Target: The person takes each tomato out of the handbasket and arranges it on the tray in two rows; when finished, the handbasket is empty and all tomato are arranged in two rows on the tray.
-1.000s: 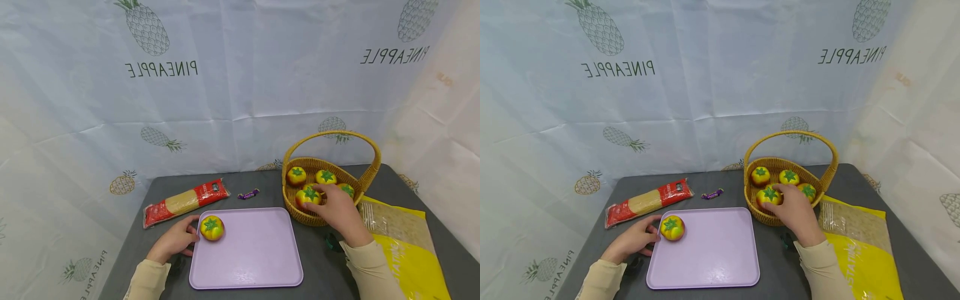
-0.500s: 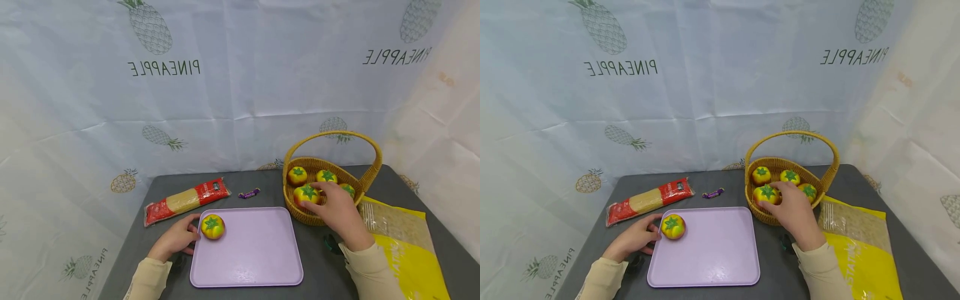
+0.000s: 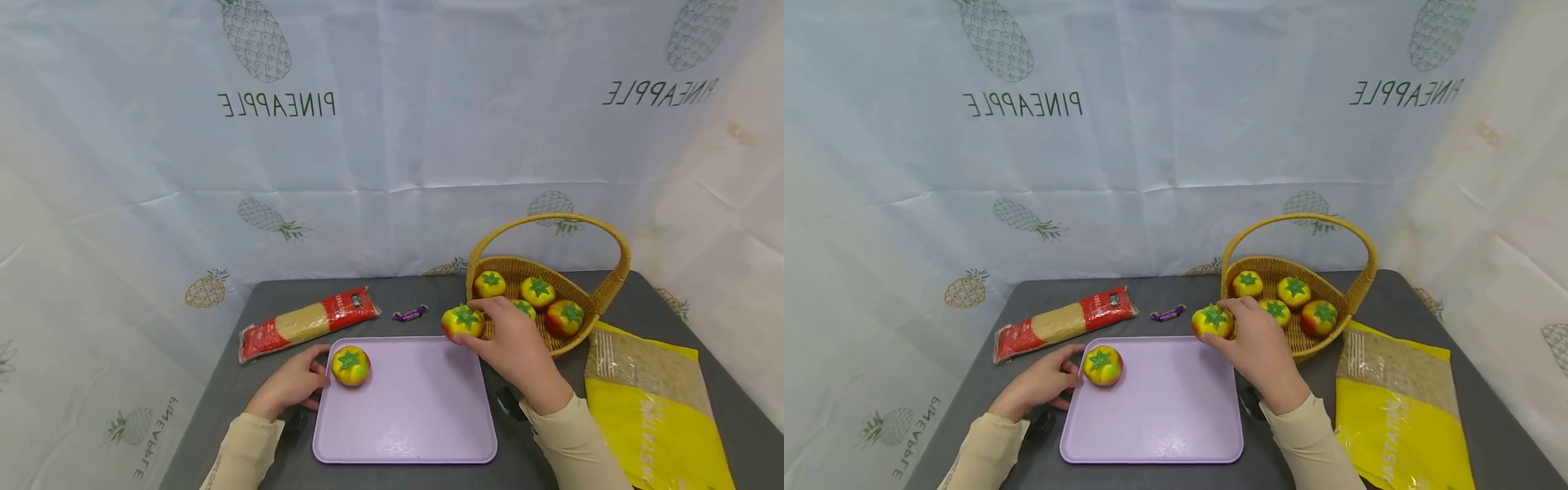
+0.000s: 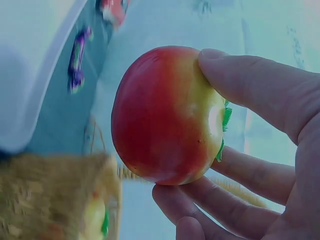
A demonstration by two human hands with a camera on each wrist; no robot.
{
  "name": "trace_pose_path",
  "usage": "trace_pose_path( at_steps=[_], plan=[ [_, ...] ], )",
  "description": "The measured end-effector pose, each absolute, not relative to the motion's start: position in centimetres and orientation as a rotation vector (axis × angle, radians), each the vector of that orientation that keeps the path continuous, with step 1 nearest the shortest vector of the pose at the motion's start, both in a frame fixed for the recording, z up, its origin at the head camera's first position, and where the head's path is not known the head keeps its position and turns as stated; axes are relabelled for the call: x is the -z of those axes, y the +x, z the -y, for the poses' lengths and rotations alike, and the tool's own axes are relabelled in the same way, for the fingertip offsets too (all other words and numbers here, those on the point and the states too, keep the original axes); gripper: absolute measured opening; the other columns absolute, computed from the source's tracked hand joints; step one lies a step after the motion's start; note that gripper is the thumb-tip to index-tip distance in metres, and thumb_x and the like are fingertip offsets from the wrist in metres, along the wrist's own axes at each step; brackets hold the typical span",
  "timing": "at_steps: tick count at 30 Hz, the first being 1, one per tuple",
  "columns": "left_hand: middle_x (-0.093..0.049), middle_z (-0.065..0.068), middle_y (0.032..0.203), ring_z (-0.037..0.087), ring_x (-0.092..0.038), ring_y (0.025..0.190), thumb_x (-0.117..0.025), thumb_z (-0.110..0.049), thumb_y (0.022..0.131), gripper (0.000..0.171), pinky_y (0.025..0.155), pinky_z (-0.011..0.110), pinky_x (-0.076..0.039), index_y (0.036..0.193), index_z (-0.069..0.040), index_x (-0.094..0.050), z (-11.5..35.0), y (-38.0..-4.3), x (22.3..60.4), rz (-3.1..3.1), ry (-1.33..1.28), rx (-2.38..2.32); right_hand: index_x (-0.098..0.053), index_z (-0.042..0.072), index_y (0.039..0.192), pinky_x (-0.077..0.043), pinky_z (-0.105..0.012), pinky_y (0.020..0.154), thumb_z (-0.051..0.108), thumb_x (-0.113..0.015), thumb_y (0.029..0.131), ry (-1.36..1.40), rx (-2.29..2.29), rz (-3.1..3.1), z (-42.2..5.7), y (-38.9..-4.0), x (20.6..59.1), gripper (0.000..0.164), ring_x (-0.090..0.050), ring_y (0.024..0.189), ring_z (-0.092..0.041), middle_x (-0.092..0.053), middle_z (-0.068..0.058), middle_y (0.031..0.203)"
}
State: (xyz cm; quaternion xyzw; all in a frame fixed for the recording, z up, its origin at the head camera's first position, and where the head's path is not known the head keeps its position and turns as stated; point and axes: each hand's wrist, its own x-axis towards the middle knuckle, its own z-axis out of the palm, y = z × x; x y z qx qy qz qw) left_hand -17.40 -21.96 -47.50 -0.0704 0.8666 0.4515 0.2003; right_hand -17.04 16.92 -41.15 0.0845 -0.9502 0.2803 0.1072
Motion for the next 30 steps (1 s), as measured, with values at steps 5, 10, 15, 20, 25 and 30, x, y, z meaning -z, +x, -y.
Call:
trace_pose_path(
  at_steps=[5, 10, 15, 20, 25, 30],
  plan=[
    [-0.060, 0.014, 0.107, 0.026, -0.066, 0.085, -0.075, -0.007, 0.094, 0.071, 0.064, 0.039, -0.067, 0.160, -0.014, -0.049, 22.0, -17.5, 47.5, -2.428, -0.188, -1.253, -0.072, 0.011, 0.134, -0.064, -0.049, 0.092, 0.040, -0.094, 0.083, 0.280, -0.845, 2.812, -14.6, -17.0, 41.5, 0.063, -0.069, 0.106, -0.028, -0.072, -0.010, 0.128],
    [-0.060, 0.015, 0.107, 0.026, -0.066, 0.085, -0.074, -0.006, 0.094, 0.071, 0.064, 0.040, -0.067, 0.159, -0.014, -0.049, 22.0, -17.5, 47.5, -2.425, -0.188, -1.264, -0.074, 0.013, 0.130, -0.063, -0.044, 0.089, 0.041, -0.095, 0.081, 0.314, -0.867, 2.832, -12.5, -17.0, 42.4, 0.061, -0.068, 0.100, -0.025, -0.072, -0.005, 0.121],
    [-0.060, 0.014, 0.105, 0.026, -0.067, 0.084, -0.073, -0.005, 0.093, 0.070, 0.063, 0.041, -0.067, 0.159, -0.013, -0.050, 22.1, -17.3, 47.4, -2.420, -0.178, -1.279, -0.076, 0.015, 0.129, -0.063, -0.040, 0.088, 0.042, -0.096, 0.080, 0.355, -0.863, 2.879, -10.5, -16.8, 43.6, 0.059, -0.069, 0.098, -0.024, -0.072, -0.003, 0.121],
    [-0.060, 0.014, 0.105, 0.026, -0.066, 0.086, -0.072, -0.004, 0.093, 0.070, 0.062, 0.040, -0.067, 0.158, -0.012, -0.050, 22.1, -17.4, 47.4, -2.420, -0.172, -1.279, -0.076, 0.016, 0.126, -0.064, -0.042, 0.092, 0.042, -0.095, 0.080, 0.408, -0.852, 2.912, -9.1, -16.7, 44.8, 0.056, -0.070, 0.101, -0.021, -0.073, -0.003, 0.123],
    [-0.060, 0.014, 0.106, 0.026, -0.066, 0.087, -0.072, -0.004, 0.093, 0.070, 0.063, 0.040, -0.067, 0.159, -0.013, -0.050, 22.2, -17.4, 47.5, -2.420, -0.169, -1.269, -0.076, 0.015, 0.125, -0.064, -0.039, 0.087, 0.042, -0.095, 0.080, 0.494, -0.811, 2.926, -8.2, -16.6, 45.7, 0.056, -0.069, 0.096, -0.016, -0.073, -0.003, 0.120],
    [-0.059, 0.014, 0.105, 0.026, -0.066, 0.086, -0.072, -0.004, 0.093, 0.070, 0.062, 0.040, -0.067, 0.159, -0.012, -0.050, 22.1, -17.4, 47.4, -2.421, -0.172, -1.273, -0.075, 0.015, 0.126, -0.063, -0.037, 0.087, 0.044, -0.094, 0.081, 0.522, -0.805, 2.924, -7.7, -16.5, 46.3, 0.057, -0.067, 0.094, -0.013, -0.072, -0.002, 0.118]
  ],
)
